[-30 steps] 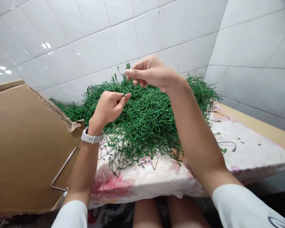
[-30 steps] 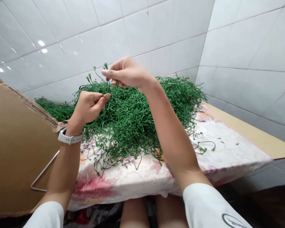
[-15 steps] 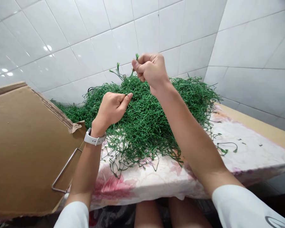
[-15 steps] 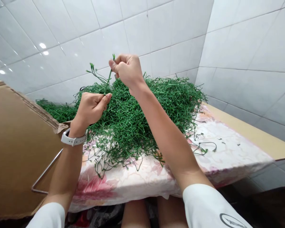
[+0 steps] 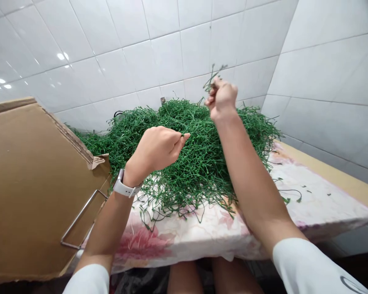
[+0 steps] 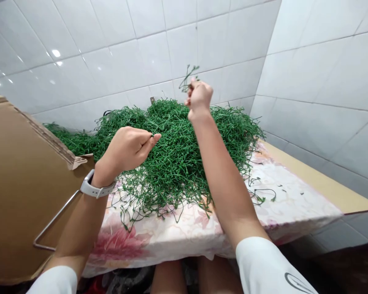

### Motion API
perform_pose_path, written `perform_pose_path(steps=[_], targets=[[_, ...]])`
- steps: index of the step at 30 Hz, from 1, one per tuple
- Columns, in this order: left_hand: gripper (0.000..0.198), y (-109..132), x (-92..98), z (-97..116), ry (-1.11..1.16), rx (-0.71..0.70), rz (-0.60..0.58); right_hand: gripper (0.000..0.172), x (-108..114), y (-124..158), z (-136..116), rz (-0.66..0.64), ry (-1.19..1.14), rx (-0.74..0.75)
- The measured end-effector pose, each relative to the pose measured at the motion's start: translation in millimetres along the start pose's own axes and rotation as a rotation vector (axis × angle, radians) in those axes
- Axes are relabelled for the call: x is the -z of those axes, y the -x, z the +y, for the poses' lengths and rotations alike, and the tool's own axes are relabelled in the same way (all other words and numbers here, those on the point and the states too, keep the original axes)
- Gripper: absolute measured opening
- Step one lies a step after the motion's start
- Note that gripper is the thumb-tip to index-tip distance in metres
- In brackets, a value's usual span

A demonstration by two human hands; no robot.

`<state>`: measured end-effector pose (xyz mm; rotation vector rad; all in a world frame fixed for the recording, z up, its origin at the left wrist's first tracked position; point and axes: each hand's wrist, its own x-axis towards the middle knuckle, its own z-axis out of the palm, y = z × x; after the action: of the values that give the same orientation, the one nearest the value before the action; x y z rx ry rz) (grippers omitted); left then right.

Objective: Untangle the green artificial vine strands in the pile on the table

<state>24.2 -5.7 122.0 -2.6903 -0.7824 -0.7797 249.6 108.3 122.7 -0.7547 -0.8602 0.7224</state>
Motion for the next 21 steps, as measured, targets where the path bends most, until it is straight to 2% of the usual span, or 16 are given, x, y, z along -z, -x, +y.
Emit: perform_pose_path(steps=[2,4,9,12,15,21], targets=[[0.055,0,0.6,0,0.014,-0.002,0.063,0.048,20,-15,-2,0.032,0.022,-0.017],[0.056,-1,0.3,-5,0.036,0.008,0.11,0.048,29,-18,-7,0.022,0.022,-0.012],[0.057,0,0.1,-22,0.045,0.067,0.177,0.04,7,5,-14,-0.032,-0.095,-0.017],[0.058,0,2.9,-25,0.062,0.079,0.194,0.043,-3,13,-12,-0.091,-0.016,0.008],[0.06,0,4.5,-25,0.069,0.085,0.21,0.041,-1,11,-6,-0.135,0.123,0.067],[0.067,1,2.1,-29,0.066,0.098,0.24,0.036,5,2,7,-0.13,0.308,0.223]])
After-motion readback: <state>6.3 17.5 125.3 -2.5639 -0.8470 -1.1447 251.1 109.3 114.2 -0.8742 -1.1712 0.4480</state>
